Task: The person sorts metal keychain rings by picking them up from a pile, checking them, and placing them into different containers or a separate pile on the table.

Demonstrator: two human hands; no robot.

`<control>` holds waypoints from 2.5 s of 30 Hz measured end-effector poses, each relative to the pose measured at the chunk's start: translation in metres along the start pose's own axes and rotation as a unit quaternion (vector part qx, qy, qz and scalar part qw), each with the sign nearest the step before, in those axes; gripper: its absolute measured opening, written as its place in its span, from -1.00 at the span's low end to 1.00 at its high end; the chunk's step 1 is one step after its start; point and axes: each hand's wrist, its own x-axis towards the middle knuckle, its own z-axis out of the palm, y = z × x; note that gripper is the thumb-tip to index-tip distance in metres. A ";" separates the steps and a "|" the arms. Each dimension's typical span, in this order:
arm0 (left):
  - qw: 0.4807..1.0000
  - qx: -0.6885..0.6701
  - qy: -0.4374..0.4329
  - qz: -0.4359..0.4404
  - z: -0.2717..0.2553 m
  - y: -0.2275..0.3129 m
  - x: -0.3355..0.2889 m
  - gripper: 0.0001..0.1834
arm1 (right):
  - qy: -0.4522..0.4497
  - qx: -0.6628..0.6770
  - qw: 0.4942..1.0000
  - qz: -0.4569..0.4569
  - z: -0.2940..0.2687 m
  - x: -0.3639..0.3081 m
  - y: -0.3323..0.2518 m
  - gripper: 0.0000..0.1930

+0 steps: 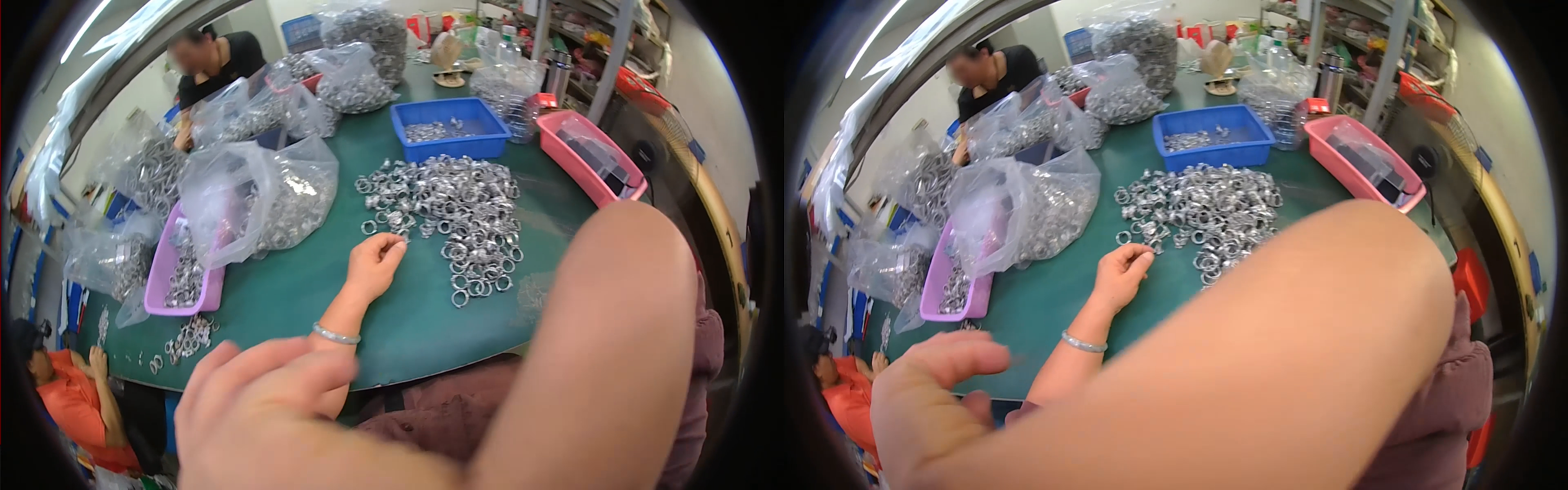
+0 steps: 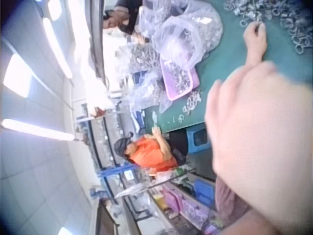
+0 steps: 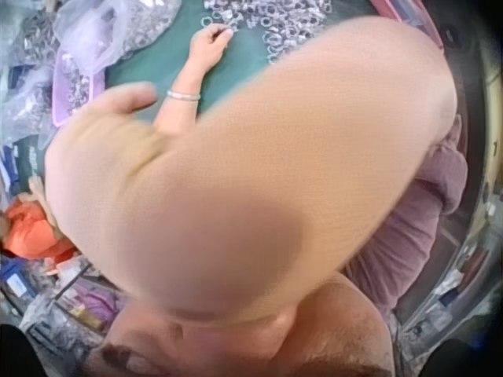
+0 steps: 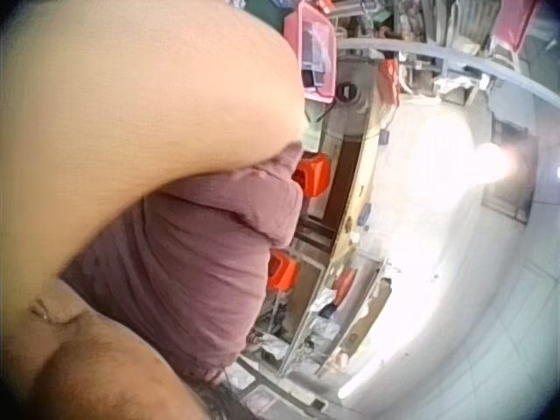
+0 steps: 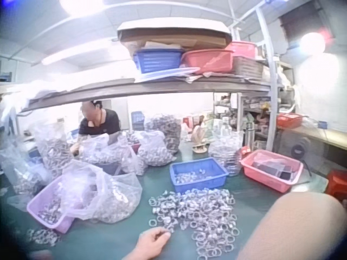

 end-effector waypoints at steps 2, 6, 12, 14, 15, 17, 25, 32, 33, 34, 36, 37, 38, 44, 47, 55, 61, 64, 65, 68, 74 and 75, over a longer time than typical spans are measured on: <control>1.000 -0.003 0.011 -0.017 -0.004 -0.004 0.000 -0.82 | 0.006 -0.001 1.000 -0.005 0.000 0.000 0.002 -0.83; 0.998 -0.028 -0.005 -0.047 -0.005 0.002 0.001 -0.82 | 0.006 0.004 1.000 0.002 0.000 0.000 0.004 -0.83; 1.000 -0.015 -0.017 -0.015 0.002 0.003 0.001 -0.81 | -0.032 -0.015 0.991 0.128 0.007 -0.007 -0.005 -0.83; 1.000 -0.008 -0.010 -0.010 0.004 0.003 0.001 -0.80 | -0.067 -0.029 0.971 0.228 0.013 -0.004 -0.011 -0.83; 1.000 0.000 0.004 -0.010 -0.002 0.001 -0.001 -0.80 | -0.079 -0.033 0.962 0.261 0.014 0.002 -0.013 -0.83; 1.000 -0.017 -0.011 -0.013 -0.002 0.002 0.000 -0.80 | -0.097 -0.049 0.935 0.339 0.014 0.013 -0.019 -0.83; 0.994 -0.081 -0.018 -0.077 -0.006 -0.010 0.003 -0.84 | 0.079 -0.025 0.996 0.030 0.008 0.015 0.001 -0.88; 1.000 -0.004 -0.018 -0.009 0.006 0.004 0.002 -0.81 | 0.065 -0.035 0.997 0.027 0.003 0.004 0.009 -0.88; 1.000 -0.003 -0.024 -0.013 0.004 0.003 0.001 -0.81 | 0.060 -0.024 0.997 0.032 0.004 0.009 0.009 -0.87; 1.000 -0.002 -0.020 -0.019 0.000 0.002 0.001 -0.81 | 0.065 -0.024 0.997 0.023 0.007 0.007 0.011 -0.87; 1.000 0.015 -0.011 0.009 0.004 0.003 0.005 -0.81 | 0.078 -0.026 0.997 0.003 0.007 0.008 0.013 -0.87; 1.000 0.015 0.003 -0.006 0.001 0.005 0.002 -0.82 | 0.088 -0.022 0.996 -0.013 0.007 0.009 0.015 -0.87; 1.000 0.009 -0.003 -0.028 -0.002 0.008 0.000 -0.82 | 0.096 -0.016 0.995 -0.032 0.008 0.008 0.015 -0.87; 0.994 -0.083 -0.013 -0.075 0.000 -0.001 0.003 -0.83 | 0.115 -0.002 0.991 -0.069 0.011 -0.008 0.023 -0.87; 0.999 -0.018 -0.015 -0.042 0.001 0.009 0.001 -0.83 | 0.118 -0.005 0.990 -0.073 0.008 -0.025 0.022 -0.87; 0.967 0.185 0.054 0.165 0.006 0.016 -0.011 -0.81 | 0.079 -0.040 0.996 -0.003 0.004 -0.069 0.084 -0.87; 0.999 0.019 -0.014 -0.025 -0.004 0.009 0.000 -0.83 | -0.009 -0.054 0.991 0.124 0.056 -0.070 0.153 -0.85; 1.000 0.010 -0.009 -0.026 -0.003 0.010 0.001 -0.84 | -0.041 -0.059 0.984 0.161 0.061 -0.073 0.158 -0.86; 0.999 0.031 -0.008 -0.031 -0.002 0.010 0.001 -0.84 | -0.041 -0.060 0.984 0.164 0.062 -0.074 0.159 -0.86; 1.000 0.001 -0.007 -0.025 -0.002 0.006 0.000 -0.84 | -0.047 -0.054 0.986 0.149 0.060 -0.074 0.155 -0.85; 0.981 0.146 -0.024 0.125 -0.010 -0.016 0.003 -0.86 | 0.001 0.040 0.999 0.021 0.002 -0.078 0.073 -0.88; 0.998 -0.004 -0.009 -0.058 0.006 0.006 0.003 -0.85 | 0.016 0.046 0.999 0.022 0.002 -0.082 0.061 -0.87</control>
